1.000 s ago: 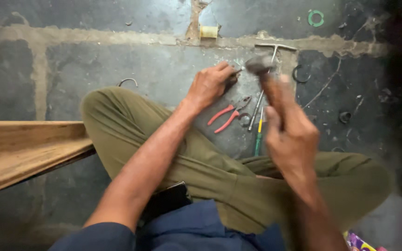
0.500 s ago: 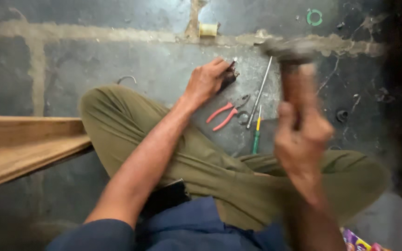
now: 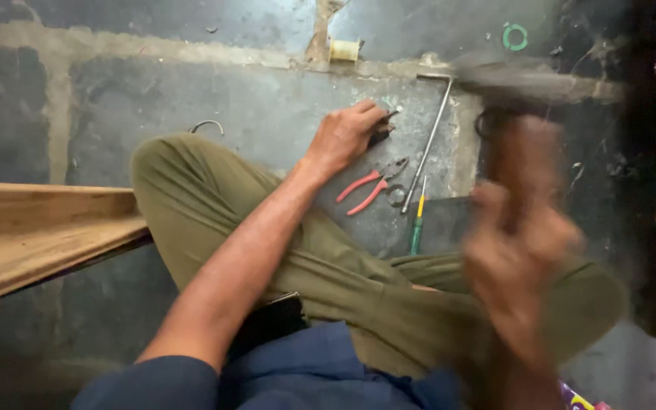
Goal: The person sits on the floor and uses a hammer and chisel to chip away at a small cylindrical metal part. They repeatedly strike the chisel, rotate the part, and use pliers to adjust its position. The person also uses a screwdriver to work on the part's interior.
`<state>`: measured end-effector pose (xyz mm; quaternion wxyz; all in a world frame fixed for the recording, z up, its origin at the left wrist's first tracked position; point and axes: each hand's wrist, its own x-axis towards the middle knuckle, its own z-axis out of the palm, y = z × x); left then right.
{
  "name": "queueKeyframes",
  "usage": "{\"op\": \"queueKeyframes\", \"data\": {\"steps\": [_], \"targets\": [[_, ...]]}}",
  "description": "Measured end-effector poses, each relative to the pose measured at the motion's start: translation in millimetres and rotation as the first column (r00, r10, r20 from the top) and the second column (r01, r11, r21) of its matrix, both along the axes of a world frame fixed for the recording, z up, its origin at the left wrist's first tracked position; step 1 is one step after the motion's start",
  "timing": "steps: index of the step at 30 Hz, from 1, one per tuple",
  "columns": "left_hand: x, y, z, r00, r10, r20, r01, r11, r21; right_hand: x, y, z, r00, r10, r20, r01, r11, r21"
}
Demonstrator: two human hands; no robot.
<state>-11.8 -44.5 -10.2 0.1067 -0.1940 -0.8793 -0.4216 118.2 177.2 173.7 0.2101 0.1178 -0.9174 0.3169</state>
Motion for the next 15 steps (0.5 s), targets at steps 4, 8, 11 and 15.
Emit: {"op": "queueKeyframes", "data": {"steps": [4, 8, 11, 15], "targets": [[-2.9, -1.2, -1.7, 1.000, -0.019, -0.006, 0.019, 0.999, -0.034, 20.7, -1.6, 41.4, 0.974, -0.177, -0.138, 0.141, 0.961, -0.240], [-6.0, -1.4, 5.2, 1.000, -0.007, -0.016, 0.007, 1.000, -0.023, -26.6, -34.0, -12.6, 0.983, 0.029, 0.184, -0.040, 0.997, 0.059], [-9.9, -2.0, 7.8, 0.999, 0.016, -0.031, -0.017, 0.999, -0.031, -33.8, -21.0, -24.0, 0.975, -0.022, 0.220, 0.016, 0.999, 0.030], [-5.1, -1.5, 1.7, 1.000, 0.005, 0.024, -0.005, 1.000, -0.006, 2.5, 0.4, 22.3, 0.997, -0.073, -0.031, 0.070, 0.993, -0.093]]}}
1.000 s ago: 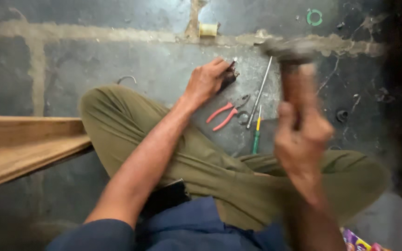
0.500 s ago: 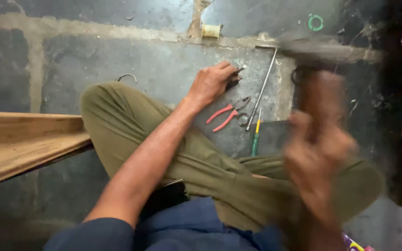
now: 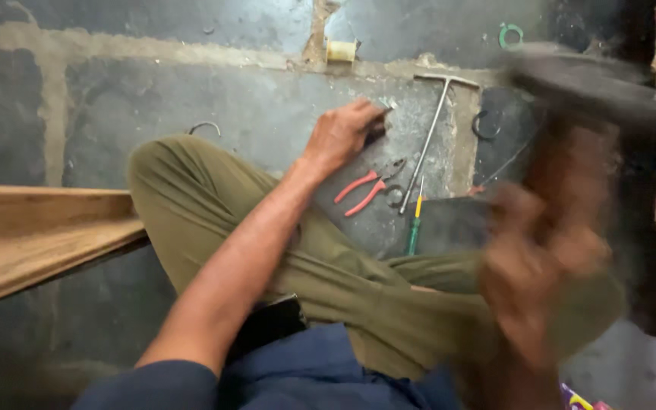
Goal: The person sits on the floor and uses a hammer and chisel to chip away at a small cylindrical metal part. They repeatedly strike the chisel, rotate the part, and use pliers to adjust its position. The person also uses a screwdriver to work on the part's interior.
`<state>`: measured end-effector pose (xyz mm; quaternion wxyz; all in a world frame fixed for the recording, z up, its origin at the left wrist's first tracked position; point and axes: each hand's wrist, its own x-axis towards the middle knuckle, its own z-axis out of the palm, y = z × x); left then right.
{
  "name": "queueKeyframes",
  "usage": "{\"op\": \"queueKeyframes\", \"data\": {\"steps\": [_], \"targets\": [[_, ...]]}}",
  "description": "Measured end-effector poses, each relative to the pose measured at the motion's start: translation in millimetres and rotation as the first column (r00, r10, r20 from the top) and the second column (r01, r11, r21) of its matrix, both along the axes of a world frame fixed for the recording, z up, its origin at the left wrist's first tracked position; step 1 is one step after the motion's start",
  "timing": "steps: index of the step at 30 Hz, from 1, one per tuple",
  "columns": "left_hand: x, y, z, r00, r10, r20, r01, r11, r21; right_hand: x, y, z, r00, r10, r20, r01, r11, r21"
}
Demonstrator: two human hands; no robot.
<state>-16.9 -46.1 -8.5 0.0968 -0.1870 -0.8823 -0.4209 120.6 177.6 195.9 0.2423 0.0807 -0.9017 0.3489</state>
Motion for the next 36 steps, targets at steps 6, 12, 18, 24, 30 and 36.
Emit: {"op": "queueKeyframes", "data": {"steps": [6, 12, 18, 24, 30, 36], "targets": [[1.0, -0.7, -0.3, 0.999, -0.029, -0.016, 0.029, 0.999, -0.039, -8.6, -20.3, -24.3, 0.991, -0.006, 0.136, 0.005, 1.000, 0.009], [-1.2, -5.5, 8.8, 0.999, 0.028, -0.016, -0.028, 0.999, -0.025, -51.1, 2.3, -106.3, 0.958, -0.001, 0.287, -0.023, 0.997, 0.078], [10.3, 0.4, -2.0, 0.996, -0.068, 0.066, 0.068, 0.998, 0.001, -78.9, 34.9, -143.9, 0.943, -0.134, 0.305, 0.010, 0.927, 0.376], [9.0, 2.0, -22.0, 0.986, 0.038, 0.165, -0.018, 0.992, -0.124, -77.6, 56.5, -194.2, 0.868, -0.225, 0.442, 0.037, 0.918, 0.395], [8.8, 10.1, -28.8, 0.933, 0.000, 0.361, 0.087, 0.971, -0.224, -83.7, 57.3, -187.5, 0.885, -0.184, 0.427, -0.007, 0.913, 0.407], [4.1, 15.6, -29.6, 0.910, 0.029, 0.414, 0.080, 0.966, -0.245, -69.7, 29.0, -163.2, 0.885, 0.066, 0.460, -0.119, 0.989, 0.085]]}}
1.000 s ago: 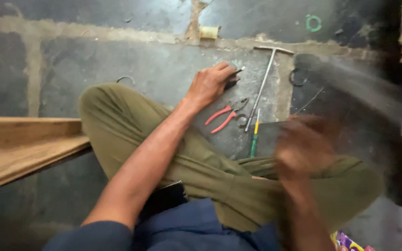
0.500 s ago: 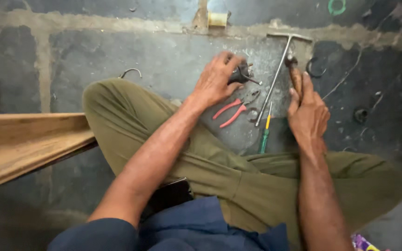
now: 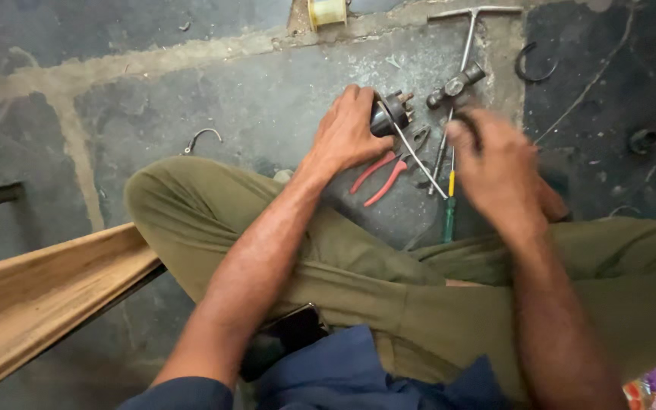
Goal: The person sits on the floor and uses a hammer and chisel to chip away at a small cylindrical metal part. They repeatedly strike the chisel, rotate the part, and use pliers to adjust its position. The person also uses a screwdriver to work on the part's interior.
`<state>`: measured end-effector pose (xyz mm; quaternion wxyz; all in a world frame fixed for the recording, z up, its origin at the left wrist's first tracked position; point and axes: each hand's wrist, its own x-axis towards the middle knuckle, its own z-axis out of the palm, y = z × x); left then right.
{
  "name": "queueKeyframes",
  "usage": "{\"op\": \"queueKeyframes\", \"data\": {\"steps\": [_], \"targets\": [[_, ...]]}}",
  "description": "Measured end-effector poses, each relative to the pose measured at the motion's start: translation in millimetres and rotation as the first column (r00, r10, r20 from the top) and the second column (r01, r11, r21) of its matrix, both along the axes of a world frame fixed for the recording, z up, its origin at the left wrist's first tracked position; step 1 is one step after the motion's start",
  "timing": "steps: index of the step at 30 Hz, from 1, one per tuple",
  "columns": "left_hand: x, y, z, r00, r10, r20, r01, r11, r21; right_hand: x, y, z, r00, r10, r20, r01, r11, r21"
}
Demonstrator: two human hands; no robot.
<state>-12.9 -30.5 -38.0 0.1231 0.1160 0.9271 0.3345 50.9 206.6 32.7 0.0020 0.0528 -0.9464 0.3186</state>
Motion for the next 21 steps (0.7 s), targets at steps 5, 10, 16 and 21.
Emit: {"op": "queueKeyframes", "data": {"steps": [5, 10, 16, 21], "targets": [[1.0, 7.5, -4.5, 0.999, 0.044, -0.016, -0.044, 0.999, 0.011, 13.9, -29.3, -11.6, 0.955, 0.155, 0.253, -0.201, 0.965, 0.167], [-7.4, 9.4, 0.8, 0.983, 0.150, 0.102, -0.154, 0.988, 0.028, 7.0, -21.3, -20.3, 0.977, 0.125, 0.175, -0.154, 0.974, 0.165], [-17.4, 0.2, 13.9, 0.820, -0.109, 0.561, -0.290, 0.767, 0.573, -5.4, -5.0, -3.5, 0.984, 0.130, 0.123, -0.131, 0.991, 0.004], [-11.9, 12.1, 5.4, 0.846, 0.041, 0.531, -0.344, 0.803, 0.486, -4.7, -15.4, -5.4, 0.993, 0.023, 0.112, -0.019, 0.999, -0.032]]}}
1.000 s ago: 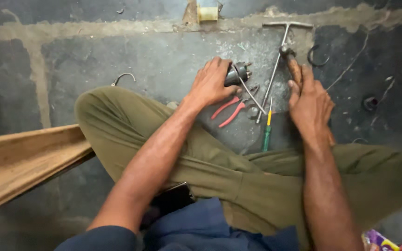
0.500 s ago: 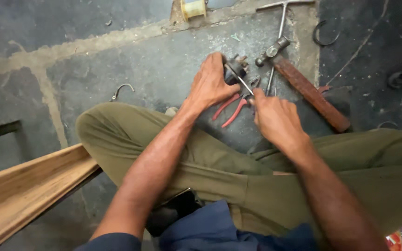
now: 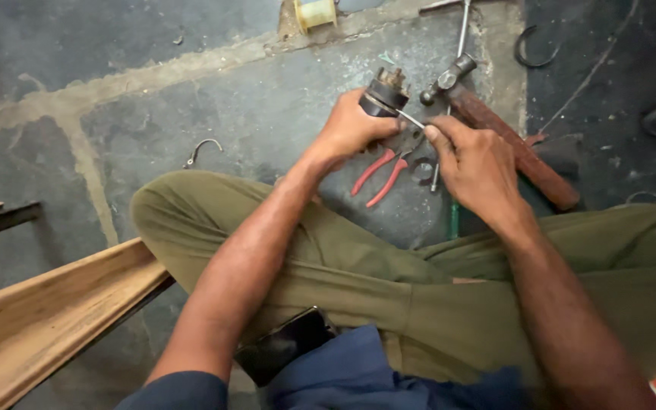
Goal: The person sits on the floor and uses a hammer and chisel to chip away at a small cylindrical metal part. They repeatedly strike the chisel, rotate the part, and use pliers to adjust its position. The person also uses a screwdriver to work on the part's interior.
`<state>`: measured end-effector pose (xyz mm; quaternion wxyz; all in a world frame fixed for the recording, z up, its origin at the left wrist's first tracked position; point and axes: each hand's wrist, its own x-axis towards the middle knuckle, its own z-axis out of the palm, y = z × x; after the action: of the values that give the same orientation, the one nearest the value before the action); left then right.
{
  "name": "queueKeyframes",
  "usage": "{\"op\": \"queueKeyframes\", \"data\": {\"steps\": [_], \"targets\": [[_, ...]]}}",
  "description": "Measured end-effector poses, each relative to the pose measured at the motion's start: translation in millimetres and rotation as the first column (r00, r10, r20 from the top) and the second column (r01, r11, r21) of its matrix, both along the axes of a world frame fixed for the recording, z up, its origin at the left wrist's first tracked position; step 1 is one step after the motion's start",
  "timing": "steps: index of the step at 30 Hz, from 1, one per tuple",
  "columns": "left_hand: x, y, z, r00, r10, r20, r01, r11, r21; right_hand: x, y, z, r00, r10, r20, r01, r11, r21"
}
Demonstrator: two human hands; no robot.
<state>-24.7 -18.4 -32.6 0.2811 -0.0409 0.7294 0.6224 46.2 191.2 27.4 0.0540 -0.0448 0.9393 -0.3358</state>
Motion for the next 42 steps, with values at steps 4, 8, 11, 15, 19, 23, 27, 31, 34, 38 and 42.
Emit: {"op": "queueKeyframes", "data": {"steps": [4, 8, 11, 15, 19, 23, 27, 31, 34, 38, 42], "targets": [[4.7, 6.5, -8.6, 0.946, -0.040, -0.321, -0.101, 0.906, -0.412, 7.2, -11.4, -9.1, 1.000, -0.020, -0.015, 0.023, 0.987, 0.158], [24.1, 14.4, -11.1, 0.847, -0.157, -0.508, -0.199, 0.792, -0.577, 16.7, -29.7, -13.1, 0.991, 0.129, -0.039, -0.095, 0.877, 0.471], [32.3, 23.7, -10.4, 0.715, -0.432, -0.550, -0.142, 0.681, -0.719, 25.5, -42.3, -12.4, 0.989, 0.146, 0.014, -0.126, 0.800, 0.587], [22.0, 16.5, -3.4, 0.842, -0.226, -0.490, -0.130, 0.796, -0.591, 22.7, -17.7, -10.3, 0.992, 0.128, 0.004, -0.107, 0.810, 0.576], [11.2, 3.2, 7.5, 0.945, 0.040, -0.325, -0.175, 0.901, -0.398, 6.6, 26.8, -11.6, 0.994, -0.023, -0.108, 0.058, 0.942, 0.330], [14.1, 0.9, 15.5, 0.978, 0.197, 0.064, -0.197, 0.980, -0.004, 0.5, 35.4, -12.2, 0.978, -0.155, -0.142, 0.169, 0.981, 0.095], [17.9, -1.1, 20.9, 0.982, 0.165, 0.090, -0.181, 0.959, 0.217, -1.3, 24.6, -9.5, 0.952, -0.168, -0.256, 0.158, 0.986, -0.061], [16.0, -3.6, 27.5, 0.977, 0.102, 0.186, -0.166, 0.915, 0.369, -7.0, 21.5, -9.3, 0.949, -0.186, -0.255, 0.163, 0.980, -0.111], [13.6, -6.1, 32.4, 0.972, 0.022, 0.235, -0.143, 0.849, 0.509, -11.3, 22.0, -12.1, 0.945, -0.161, -0.285, 0.127, 0.983, -0.135], [11.6, -7.4, 31.2, 0.964, -0.051, 0.262, -0.112, 0.814, 0.570, -15.5, 20.1, -16.3, 0.942, -0.138, -0.305, 0.104, 0.987, -0.124], [11.6, -6.9, 21.4, 0.951, -0.029, 0.309, -0.158, 0.812, 0.562, -19.0, 17.4, -19.0, 0.957, -0.171, -0.234, 0.134, 0.977, -0.165]]}}
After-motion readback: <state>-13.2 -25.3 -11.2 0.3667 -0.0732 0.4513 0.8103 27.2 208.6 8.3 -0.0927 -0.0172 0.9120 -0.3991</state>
